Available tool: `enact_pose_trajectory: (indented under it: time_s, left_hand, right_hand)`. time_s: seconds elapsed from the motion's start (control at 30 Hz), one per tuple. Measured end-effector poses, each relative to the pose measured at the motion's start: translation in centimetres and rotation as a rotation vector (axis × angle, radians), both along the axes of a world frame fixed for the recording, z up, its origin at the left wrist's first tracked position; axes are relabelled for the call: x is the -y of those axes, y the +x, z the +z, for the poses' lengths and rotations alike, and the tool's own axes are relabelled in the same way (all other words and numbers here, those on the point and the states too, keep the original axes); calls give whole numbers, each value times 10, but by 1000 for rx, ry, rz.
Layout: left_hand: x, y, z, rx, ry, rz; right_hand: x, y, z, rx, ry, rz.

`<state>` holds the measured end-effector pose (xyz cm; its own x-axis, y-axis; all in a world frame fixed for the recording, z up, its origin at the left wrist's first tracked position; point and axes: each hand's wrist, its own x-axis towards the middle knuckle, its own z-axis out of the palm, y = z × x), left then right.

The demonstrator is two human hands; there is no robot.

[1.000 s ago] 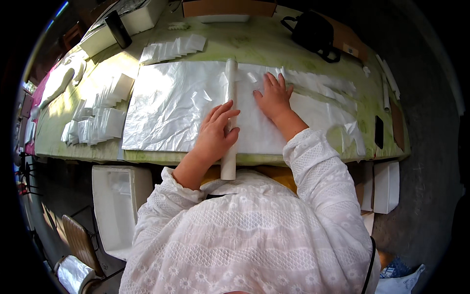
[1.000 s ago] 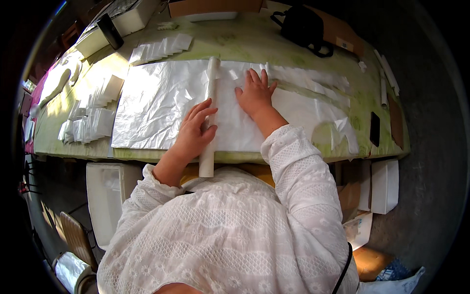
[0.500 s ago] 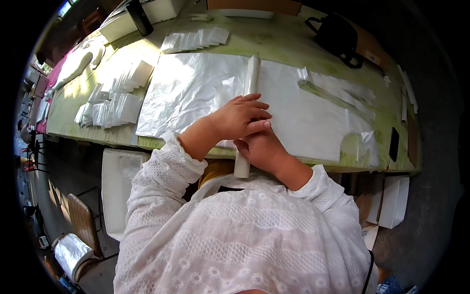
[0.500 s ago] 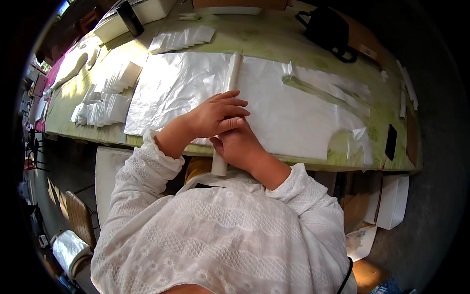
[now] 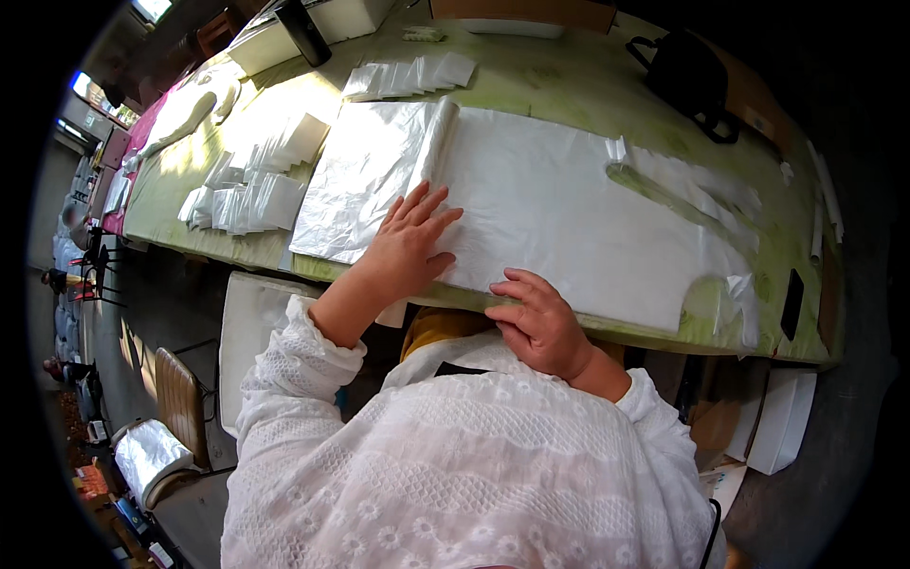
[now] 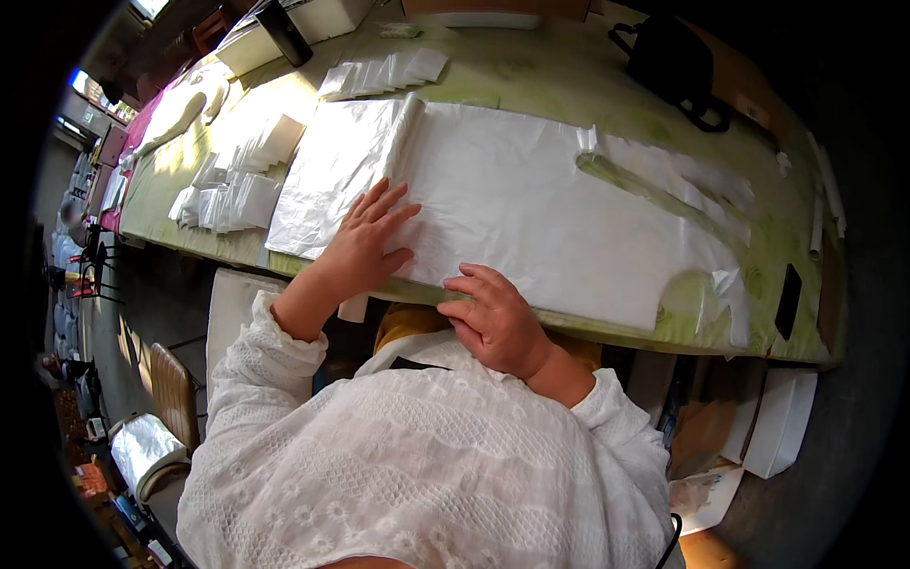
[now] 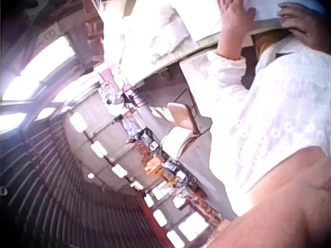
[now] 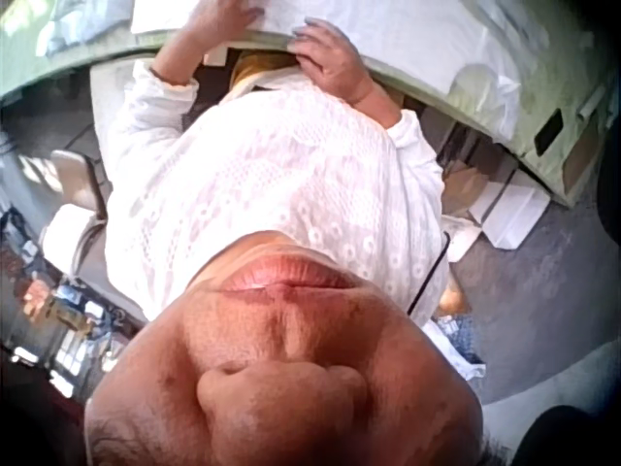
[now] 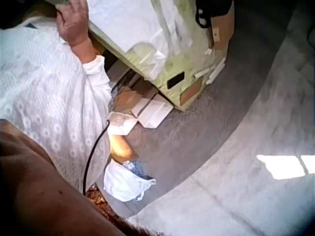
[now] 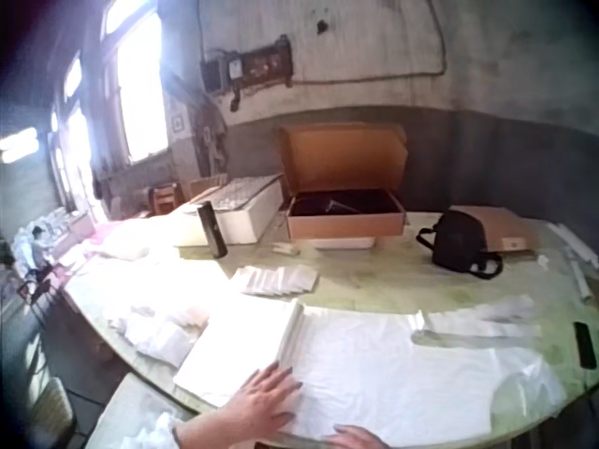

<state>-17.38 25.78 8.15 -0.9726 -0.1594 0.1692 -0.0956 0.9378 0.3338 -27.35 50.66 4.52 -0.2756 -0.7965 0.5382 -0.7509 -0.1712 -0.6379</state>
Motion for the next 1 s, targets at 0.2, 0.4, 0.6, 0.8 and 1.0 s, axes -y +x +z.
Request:
enact_pose_trajectory:
  time_s: [0.2,0.4,0.6,0.8,1.0]
  left_hand:
    - [50,21,9,-92,-194,412]
    - [43,5,-19,268,-164,411]
    - [108,2,-14,298,-261,727]
    - [142,-8,-1,405,-113,852]
    - [177,9,12,402,-96,747]
  right_hand:
    - [-24,-7,-12,41,-50,-92]
    - [-23,-6,-11,45,-82,-27]
    - [-27,-6,-14,76,-119,-51]
    - [-26,-5,-12,70,-74,-35]
    - [-26,-3,-12,98,-75,-58]
